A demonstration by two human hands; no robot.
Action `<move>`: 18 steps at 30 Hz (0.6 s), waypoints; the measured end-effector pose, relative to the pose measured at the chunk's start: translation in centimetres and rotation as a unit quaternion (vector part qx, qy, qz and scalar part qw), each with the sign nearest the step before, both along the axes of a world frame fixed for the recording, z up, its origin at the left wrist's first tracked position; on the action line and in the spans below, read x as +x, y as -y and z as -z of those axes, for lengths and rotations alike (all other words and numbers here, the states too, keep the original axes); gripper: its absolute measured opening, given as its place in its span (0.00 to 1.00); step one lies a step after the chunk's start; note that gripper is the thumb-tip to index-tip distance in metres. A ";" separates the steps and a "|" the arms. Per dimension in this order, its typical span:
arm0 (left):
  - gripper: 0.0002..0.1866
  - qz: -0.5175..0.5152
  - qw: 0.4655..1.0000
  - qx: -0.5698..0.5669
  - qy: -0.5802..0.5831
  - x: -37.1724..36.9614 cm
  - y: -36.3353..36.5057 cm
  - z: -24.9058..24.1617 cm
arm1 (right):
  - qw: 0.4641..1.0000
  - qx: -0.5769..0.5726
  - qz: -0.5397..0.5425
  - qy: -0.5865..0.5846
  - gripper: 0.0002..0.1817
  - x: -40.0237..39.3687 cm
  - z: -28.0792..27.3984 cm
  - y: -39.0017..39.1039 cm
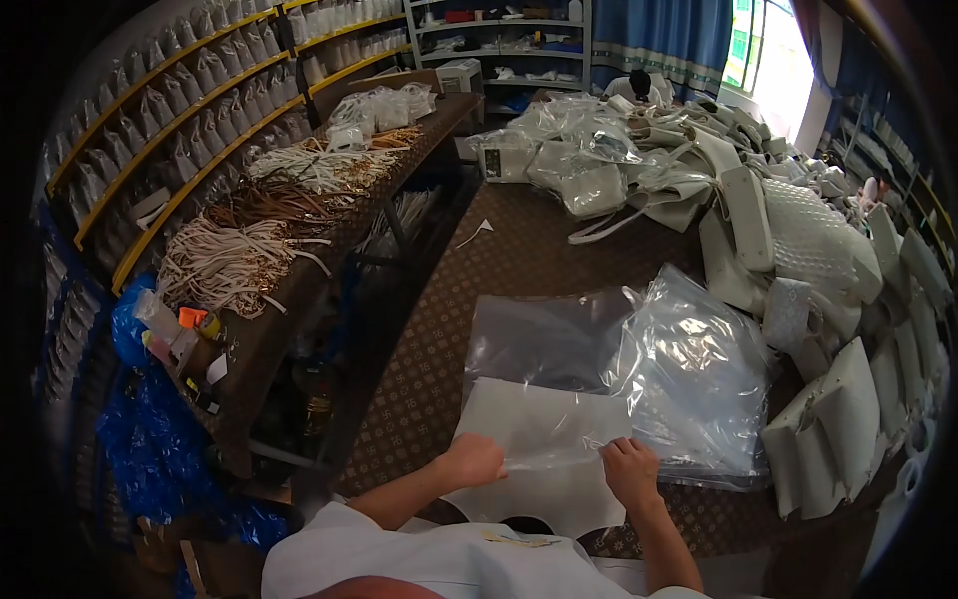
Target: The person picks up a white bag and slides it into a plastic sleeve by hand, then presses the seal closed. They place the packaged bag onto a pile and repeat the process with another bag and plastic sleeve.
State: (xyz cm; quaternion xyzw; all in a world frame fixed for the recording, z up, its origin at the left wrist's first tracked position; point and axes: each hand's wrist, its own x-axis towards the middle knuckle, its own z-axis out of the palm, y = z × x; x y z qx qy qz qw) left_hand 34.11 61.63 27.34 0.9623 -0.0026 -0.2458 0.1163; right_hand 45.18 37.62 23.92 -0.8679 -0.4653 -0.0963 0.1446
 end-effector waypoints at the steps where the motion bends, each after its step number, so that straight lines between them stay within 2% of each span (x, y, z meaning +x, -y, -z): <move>1: 0.20 0.070 0.997 -0.003 -0.046 0.3 0.1 -1.2 | 0.999 0.039 0.020 -0.005 0.01 -0.2 0.4 0.6; 2: 0.20 0.068 0.997 -0.004 -0.045 1.2 0.6 -2.0 | 0.996 0.079 0.041 -0.010 0.02 -0.1 0.6 1.2; 4: 0.27 -0.068 0.981 -0.144 0.111 2.7 2.6 -2.7 | 0.994 0.086 0.056 -0.033 0.03 -0.2 2.2 2.0; 5: 0.30 -0.057 0.964 -0.074 0.247 4.3 3.3 0.2 | 0.991 0.094 0.072 -0.053 0.04 -0.7 3.0 2.5; 6: 0.34 -0.045 0.926 -0.007 0.374 5.8 3.3 4.5 | 0.991 0.084 0.075 -0.069 0.04 -1.4 3.0 3.1; 8: 0.36 -0.088 0.944 0.041 0.317 6.8 3.4 10.3 | 0.987 0.125 0.098 -0.015 0.09 -1.8 2.2 4.0; 9: 0.36 -0.082 0.940 0.034 0.330 7.0 3.4 11.0 | 0.987 0.113 0.109 -0.030 0.09 -2.1 2.3 4.8; 10: 0.37 -0.074 0.938 0.023 0.337 7.0 3.0 11.0 | 0.956 0.182 0.209 -0.097 0.10 -2.9 2.8 5.8; 11: 0.36 -0.065 0.941 0.029 0.330 7.2 2.8 11.2 | 0.904 0.238 0.316 -0.161 0.13 -4.2 3.4 7.1; 12: 0.36 -0.055 0.946 0.028 0.319 7.6 2.5 11.1 | 0.773 0.333 0.390 -0.374 0.13 -4.4 5.6 8.1; 13: 0.35 -0.043 0.946 0.024 0.320 7.9 2.2 10.8 | 0.594 0.328 0.412 -0.608 0.18 -3.6 5.2 8.7; 14: 0.34 -0.029 0.951 0.029 0.306 8.7 1.9 10.3 | 0.389 0.402 0.342 -0.756 0.20 -3.3 6.3 9.1; 15: 0.33 -0.023 0.949 0.021 0.313 9.2 1.5 10.5 | 0.408 0.364 0.365 -0.753 0.21 -3.2 4.9 7.2; 18: 0.32 -0.014 0.942 0.010 0.335 9.7 0.9 11.1 | 0.432 0.372 0.338 -0.749 0.17 -1.7 6.4 5.0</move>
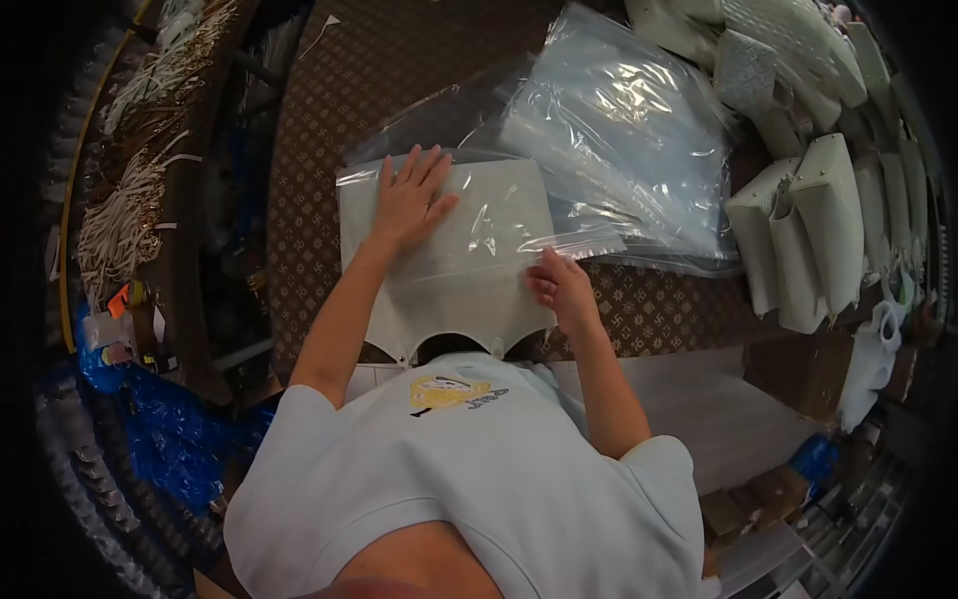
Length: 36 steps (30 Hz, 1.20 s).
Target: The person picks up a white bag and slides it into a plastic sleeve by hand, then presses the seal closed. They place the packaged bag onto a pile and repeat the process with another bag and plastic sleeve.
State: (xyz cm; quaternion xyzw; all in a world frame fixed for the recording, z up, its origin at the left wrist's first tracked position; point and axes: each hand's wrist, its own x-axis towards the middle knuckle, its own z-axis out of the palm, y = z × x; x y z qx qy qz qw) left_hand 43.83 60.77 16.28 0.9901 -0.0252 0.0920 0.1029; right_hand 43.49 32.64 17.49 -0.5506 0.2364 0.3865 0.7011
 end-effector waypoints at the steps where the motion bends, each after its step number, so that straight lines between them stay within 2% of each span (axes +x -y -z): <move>1: 0.31 0.004 1.000 0.002 0.019 0.3 -0.4 -0.1 | 0.999 0.036 0.000 0.017 0.15 0.5 0.3 -0.5; 2: 0.31 0.004 1.000 0.002 0.016 0.4 -0.7 -0.2 | 0.997 0.072 0.000 0.032 0.12 0.5 0.5 -0.9; 6: 0.30 -0.003 1.000 -0.001 0.020 0.6 -1.4 -0.2 | 0.997 0.036 -0.069 0.016 0.10 -0.6 -1.7 -2.2; 8: 0.29 -0.004 1.000 0.001 0.023 0.7 -1.7 -0.3 | 0.997 0.072 -0.029 0.005 0.12 -0.4 -0.8 -2.8; 9: 0.28 -0.003 0.998 0.014 0.061 0.8 -1.7 -0.9 | 0.997 0.073 -0.034 0.004 0.12 -0.1 -0.8 -3.2; 11: 0.27 0.000 0.995 0.029 0.097 0.1 -1.2 -2.3 | 0.994 0.077 0.014 0.070 0.12 0.1 -0.9 -4.1; 13: 0.26 0.101 0.982 -0.129 0.090 -2.3 1.6 -7.1 | 0.992 0.078 0.037 0.095 0.11 0.2 -1.2 -4.9; 15: 0.24 0.133 0.976 -0.155 0.071 -4.4 5.1 -8.8 | 0.990 0.071 0.054 0.110 0.11 -0.6 -1.6 -5.5; 16: 0.24 0.129 0.977 -0.156 0.070 -5.0 5.9 -8.3 | 0.984 0.081 0.070 0.142 0.11 -0.6 -1.9 -6.3; 18: 0.23 0.054 0.973 -0.222 0.042 -5.9 6.8 -6.3 | 0.977 0.092 0.083 0.174 0.10 -0.5 -2.3 -7.2; 20: 0.22 0.048 0.971 -0.227 0.060 -6.2 6.7 -5.0 | 0.967 0.076 0.072 0.233 0.10 -0.4 -2.6 -7.5; 22: 0.22 0.038 0.968 -0.235 0.075 -6.4 6.8 -5.4 | 0.967 0.075 0.058 0.235 0.10 -0.5 -2.8 -7.6; 24: 0.15 0.014 0.956 -0.287 0.061 -6.5 6.6 -6.3 | 0.967 0.077 0.042 0.239 0.10 -0.7 -2.9 -7.6; 25: 0.15 0.009 0.956 -0.286 0.065 -6.3 6.4 -6.3 | 0.965 0.074 0.037 0.249 0.10 -0.7 -2.8 -7.6; 27: 0.09 0.020 0.948 -0.318 0.003 -6.0 5.7 -6.3 | 0.963 0.061 0.023 0.263 0.10 -0.8 -2.7 -7.3; 29: 0.07 0.042 0.928 -0.369 -0.006 -5.9 5.5 -5.8 | 0.960 0.057 0.004 0.275 0.10 -0.2 -2.8 -7.3; 33: 0.07 -0.017 0.767 -0.626 -0.135 -6.0 5.2 -4.9 | 0.950 0.051 -0.037 0.305 0.10 0.0 -2.9 -6.6; 34: 0.07 -0.021 0.776 -0.619 -0.120 -5.8 5.2 -4.8 | 0.946 0.058 -0.045 0.317 0.10 0.1 -2.7 -6.5; 36: 0.11 -0.086 0.646 -0.732 -0.198 -5.8 5.5 -4.6 | 0.941 0.065 -0.052 0.328 0.10 -0.3 -2.7 -6.5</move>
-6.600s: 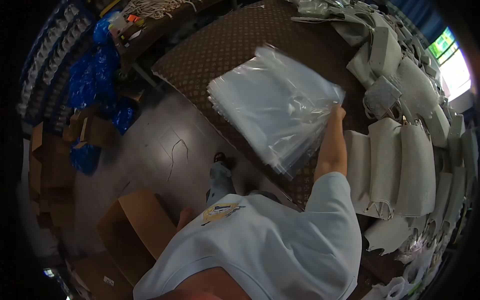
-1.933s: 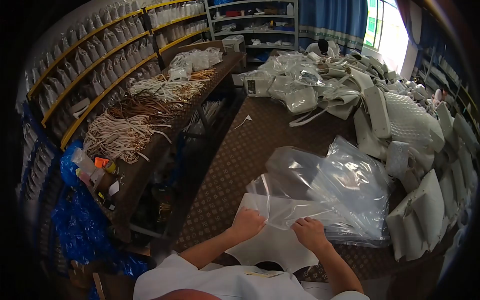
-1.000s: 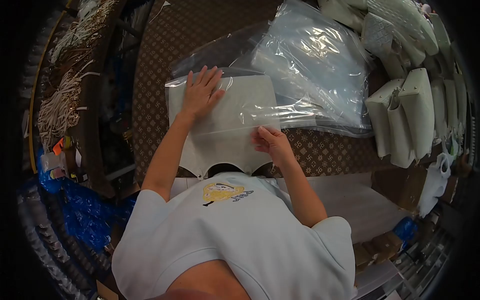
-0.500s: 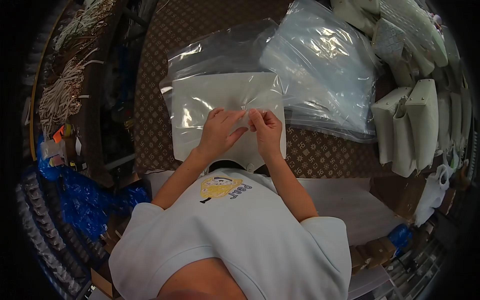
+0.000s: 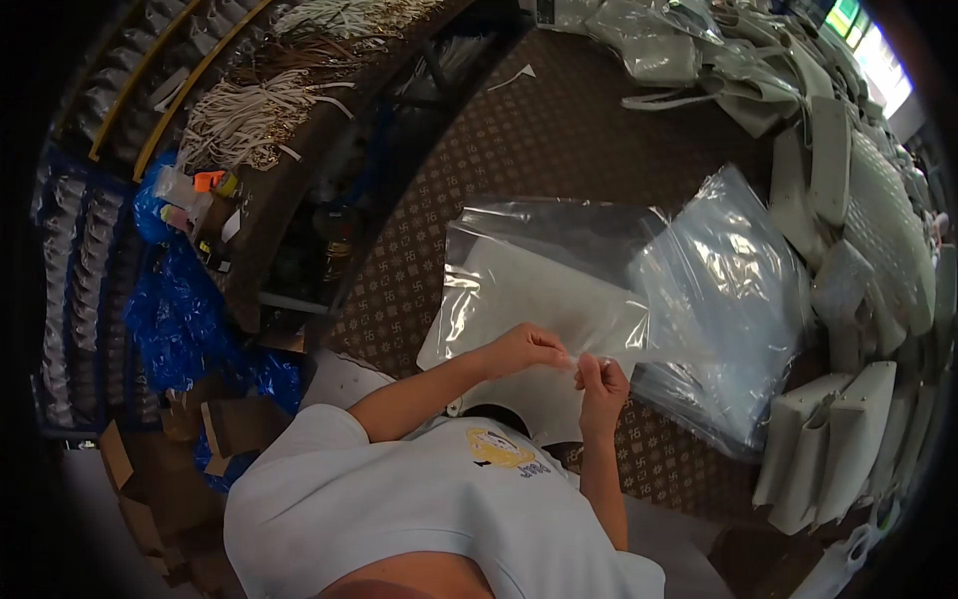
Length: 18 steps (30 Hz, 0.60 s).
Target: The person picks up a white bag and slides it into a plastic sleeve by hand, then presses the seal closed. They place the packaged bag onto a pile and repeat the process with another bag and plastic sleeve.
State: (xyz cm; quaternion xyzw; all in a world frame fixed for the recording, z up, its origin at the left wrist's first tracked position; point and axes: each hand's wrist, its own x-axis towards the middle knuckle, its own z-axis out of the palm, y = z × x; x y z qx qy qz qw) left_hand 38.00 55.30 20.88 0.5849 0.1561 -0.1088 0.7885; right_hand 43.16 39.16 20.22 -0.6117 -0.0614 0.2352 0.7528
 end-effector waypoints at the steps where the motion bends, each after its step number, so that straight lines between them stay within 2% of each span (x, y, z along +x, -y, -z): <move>1: 0.11 -0.006 1.000 0.007 0.009 0.1 -0.3 0.0 | 1.000 -0.003 0.000 0.007 0.09 0.1 0.0 -0.1; 3: 0.12 0.025 0.999 -0.025 -0.031 0.0 -0.7 0.2 | 0.999 0.001 -0.009 0.033 0.09 -0.2 0.1 0.1; 5: 0.11 -0.017 0.999 -0.034 -0.009 -0.1 -0.6 0.5 | 0.998 0.002 -0.019 0.057 0.09 -0.3 0.3 0.7; 7: 0.11 -0.067 0.997 -0.044 0.014 -0.3 -0.2 0.0 | 1.000 -0.023 -0.012 -0.016 0.09 -0.3 0.5 1.2; 8: 0.10 -0.042 0.986 0.134 0.090 -0.5 0.3 -0.8 | 0.999 -0.020 -0.029 -0.009 0.09 -0.4 0.5 1.3; 9: 0.09 -0.021 0.937 0.314 0.154 -0.7 0.5 -1.6 | 0.999 -0.035 -0.007 -0.016 0.10 -0.4 0.4 1.0; 10: 0.09 -0.049 0.933 0.324 0.150 -0.9 0.7 -2.1 | 0.999 -0.047 0.010 -0.024 0.11 -0.4 0.4 0.7; 11: 0.09 -0.027 0.928 0.337 0.157 -1.2 1.2 -2.5 | 0.999 -0.044 -0.022 -0.019 0.11 -0.2 0.6 0.6; 12: 0.08 -0.006 0.923 0.349 0.163 -1.3 1.5 -2.6 | 1.000 -0.013 -0.014 -0.006 0.12 0.1 0.8 0.6; 13: 0.08 -0.034 0.920 0.358 0.153 -1.2 1.5 -2.0 | 1.000 0.020 -0.006 0.003 0.12 0.4 0.9 0.1; 15: 0.08 -0.040 0.911 0.366 0.186 -1.1 1.5 -0.6 | 1.000 -0.001 -0.022 0.015 0.14 0.5 0.4 -0.4; 16: 0.08 -0.064 0.909 0.371 0.180 -1.1 1.5 -0.5 | 0.998 -0.052 -0.040 -0.017 0.13 0.9 0.7 0.2; 17: 0.07 -0.040 0.868 0.460 0.181 -1.2 1.6 -0.4 | 0.992 -0.105 -0.056 -0.045 0.13 1.3 0.7 0.2; 18: 0.06 -0.012 0.819 0.545 0.177 -1.2 1.5 -0.5 | 0.991 -0.105 -0.076 -0.040 0.13 1.3 -0.4 -0.4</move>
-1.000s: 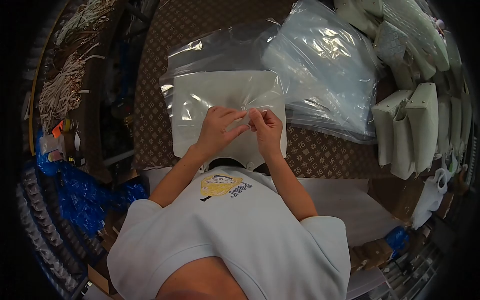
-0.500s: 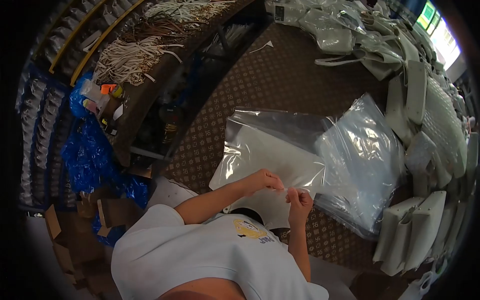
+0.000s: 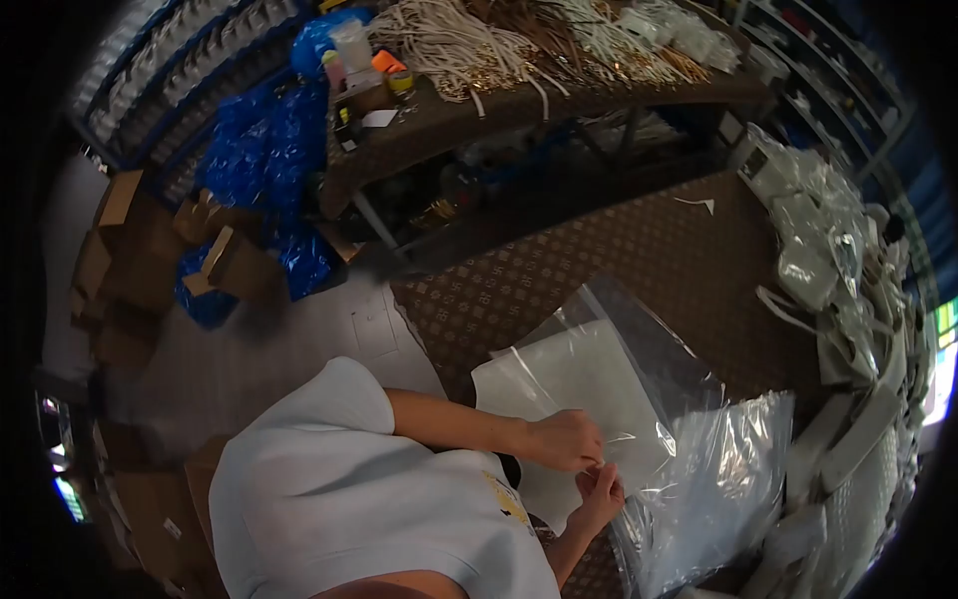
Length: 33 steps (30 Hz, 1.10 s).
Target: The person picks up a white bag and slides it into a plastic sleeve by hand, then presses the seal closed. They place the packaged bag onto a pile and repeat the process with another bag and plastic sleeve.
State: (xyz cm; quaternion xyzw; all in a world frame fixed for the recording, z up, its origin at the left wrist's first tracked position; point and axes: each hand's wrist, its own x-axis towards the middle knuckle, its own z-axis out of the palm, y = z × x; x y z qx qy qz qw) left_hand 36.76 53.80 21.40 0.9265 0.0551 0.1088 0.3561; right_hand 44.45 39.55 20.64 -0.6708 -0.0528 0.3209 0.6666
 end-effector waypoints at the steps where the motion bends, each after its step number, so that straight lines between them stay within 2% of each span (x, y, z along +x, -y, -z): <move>1: 0.06 -0.017 1.000 0.002 0.003 -0.3 -0.1 -0.4 | 0.997 -0.033 -0.012 -0.063 0.12 -0.6 -1.7 -0.5; 2: 0.06 0.015 0.995 0.091 0.031 -0.5 0.0 -0.7 | 0.989 -0.070 -0.019 -0.126 0.11 -0.8 -2.6 -0.8; 3: 0.05 0.050 0.981 0.179 0.057 -0.8 0.2 -0.9 | 0.989 -0.073 -0.029 -0.123 0.11 -0.5 -2.2 -0.6; 5: 0.05 0.017 0.984 0.158 0.080 -1.0 1.0 0.1 | 0.987 0.006 -0.061 -0.152 0.12 0.2 -0.9 0.4; 9: 0.07 -0.020 0.985 0.093 0.147 -1.2 1.1 0.0 | 0.987 0.041 -0.025 -0.154 0.12 -0.3 -1.0 0.0; 16: 0.06 -0.002 0.989 0.026 0.144 -0.3 -0.2 -1.5 | 0.994 0.101 0.034 -0.001 0.11 -0.7 -0.5 -1.2; 18: 0.05 0.005 0.990 -0.061 0.125 -0.2 -0.6 -1.8 | 0.993 0.111 0.033 0.023 0.12 -0.5 -0.7 -1.4; 19: 0.05 0.006 0.990 -0.060 0.125 0.0 -0.9 -1.8 | 0.995 0.087 0.026 0.045 0.12 -0.5 -1.1 -1.5; 21: 0.06 0.019 0.988 -0.145 0.042 0.1 -1.4 -1.7 | 0.995 0.066 0.020 0.066 0.13 -0.4 -1.3 -1.5; 22: 0.06 0.019 0.989 -0.142 0.042 0.1 -1.6 -1.8 | 0.996 0.054 0.013 0.074 0.14 -0.2 -1.0 -1.3; 24: 0.07 0.062 0.997 0.008 0.042 0.0 -1.8 -1.9 | 0.996 0.045 0.005 0.082 0.15 0.0 -0.7 -1.1; 28: 0.07 0.078 0.993 0.034 0.087 -0.1 -2.0 -0.7 | 0.996 0.020 0.025 0.078 0.16 -0.2 -1.4 -1.2; 30: 0.06 0.065 0.991 -0.042 0.107 0.0 -1.9 -0.6 | 0.996 0.019 0.038 0.074 0.16 -0.1 -1.5 -0.9; 31: 0.06 0.068 0.991 -0.041 0.107 0.0 -1.9 -0.9 | 0.997 0.026 0.027 0.062 0.15 0.3 -1.2 -0.5; 33: 0.05 0.035 0.981 -0.192 0.005 0.3 -2.0 -1.6 | 0.998 0.034 0.019 0.051 0.13 0.2 -1.7 -0.5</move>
